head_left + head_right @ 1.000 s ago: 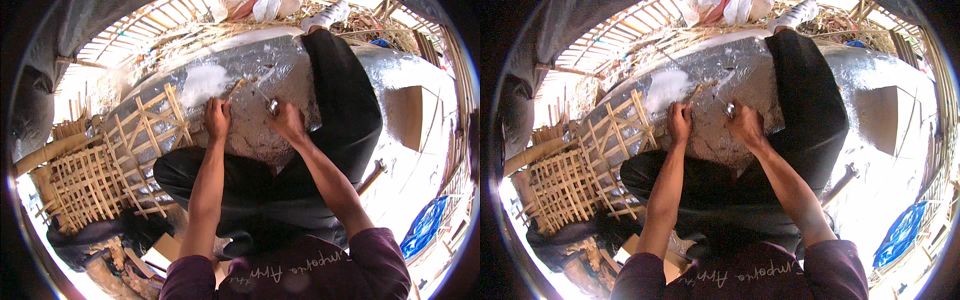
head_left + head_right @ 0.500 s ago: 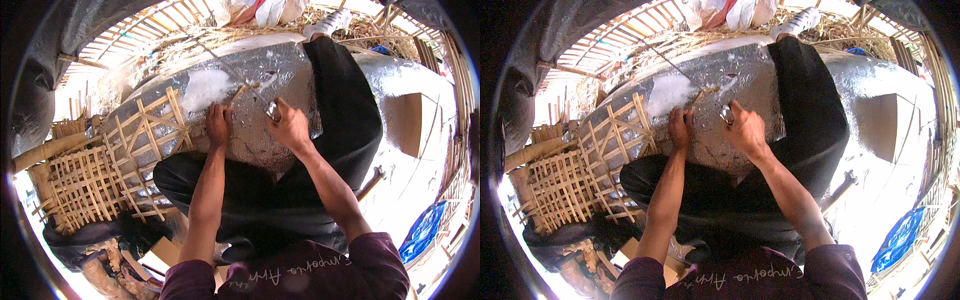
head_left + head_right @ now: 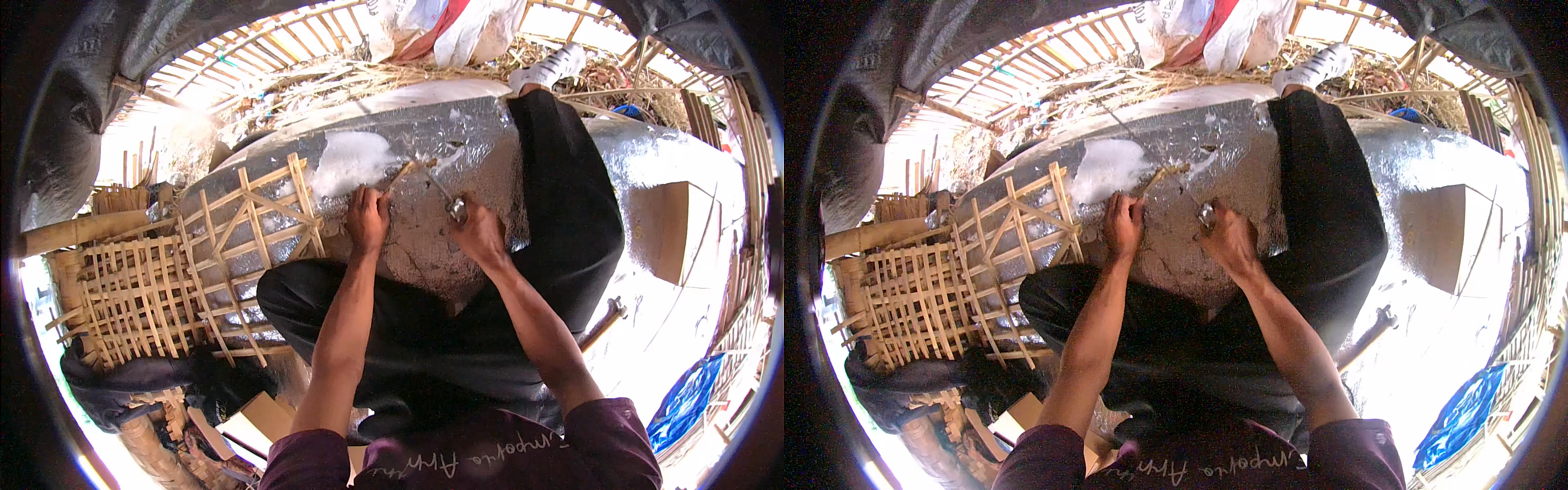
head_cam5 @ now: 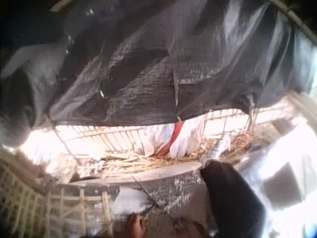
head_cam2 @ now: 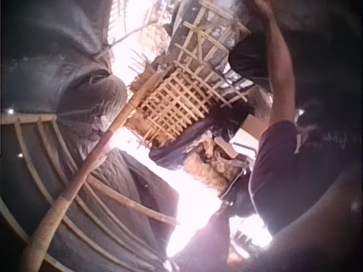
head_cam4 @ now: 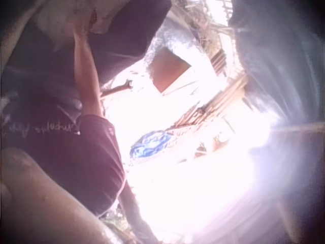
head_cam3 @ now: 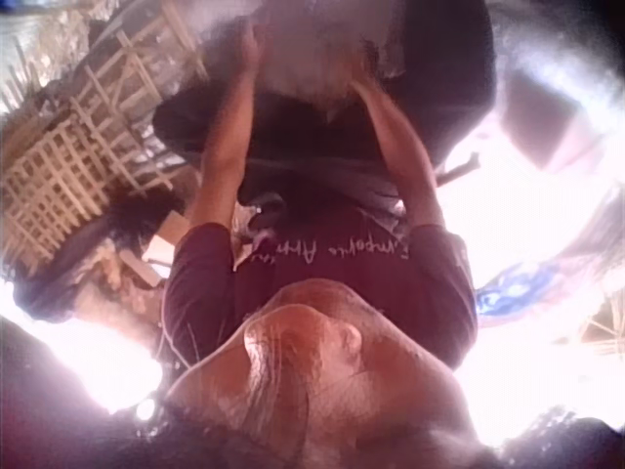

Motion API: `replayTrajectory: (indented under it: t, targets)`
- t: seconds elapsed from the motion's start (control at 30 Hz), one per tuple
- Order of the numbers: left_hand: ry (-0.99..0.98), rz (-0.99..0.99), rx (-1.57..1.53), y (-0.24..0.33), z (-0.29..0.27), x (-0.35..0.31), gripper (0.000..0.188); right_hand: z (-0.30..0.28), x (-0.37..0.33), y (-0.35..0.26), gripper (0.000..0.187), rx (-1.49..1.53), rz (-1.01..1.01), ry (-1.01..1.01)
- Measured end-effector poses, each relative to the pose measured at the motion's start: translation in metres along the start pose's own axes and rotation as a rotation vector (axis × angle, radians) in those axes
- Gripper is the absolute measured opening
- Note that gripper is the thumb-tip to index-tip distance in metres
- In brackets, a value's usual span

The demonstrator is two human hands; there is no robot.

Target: The person shaves a piece of bamboo using a knife, then uses their hands to insert it into a bamboo frame.

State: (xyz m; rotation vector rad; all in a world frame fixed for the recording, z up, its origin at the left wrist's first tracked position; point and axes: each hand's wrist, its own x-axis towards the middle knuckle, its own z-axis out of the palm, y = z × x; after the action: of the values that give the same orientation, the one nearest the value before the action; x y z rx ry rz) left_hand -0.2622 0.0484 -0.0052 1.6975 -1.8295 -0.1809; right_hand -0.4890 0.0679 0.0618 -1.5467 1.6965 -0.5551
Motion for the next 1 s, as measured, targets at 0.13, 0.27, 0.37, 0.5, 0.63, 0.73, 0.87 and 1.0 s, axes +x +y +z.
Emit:
replayTrajectory:
  t: [0.13,0.27,0.37,0.5,0.63,0.73,0.87,1.0]
  targets:
    - [0.037,0.035,-0.016,-0.002,-0.005,-0.003,0.026,-0.001,0.003,-0.002,0.038,-0.081,-0.058,0.042]
    - [-0.018,-0.027,-0.039,0.005,-0.003,0.0,0.027,-0.006,-0.002,-0.008,0.037,-0.029,0.046,-0.025]
    - [-0.005,-0.004,-0.024,-0.005,-0.001,-0.006,0.026,0.01,0.001,0.012,0.035,-0.175,-0.078,0.019]
    - [-0.001,0.0,-0.015,0.004,-0.005,0.002,0.024,-0.017,0.004,-0.018,0.04,-0.06,-0.094,0.072]
    - [-0.039,-0.027,-0.039,0.0,0.003,0.001,0.023,0.014,0.003,0.027,0.034,-0.192,-0.144,0.065]
    - [-0.028,-0.026,-0.015,-0.004,-0.004,-0.002,0.021,-0.001,0.004,0.003,0.036,-0.151,-0.084,0.002]
    - [-0.01,0.001,-0.032,-0.002,-0.003,-0.006,0.022,-0.014,0.001,-0.019,0.038,0.072,0.055,-0.013]
    - [-0.012,-0.02,-0.052,0.001,0.007,0.003,0.023,0.025,0.014,0.057,0.036,-0.198,-0.18,0.143]
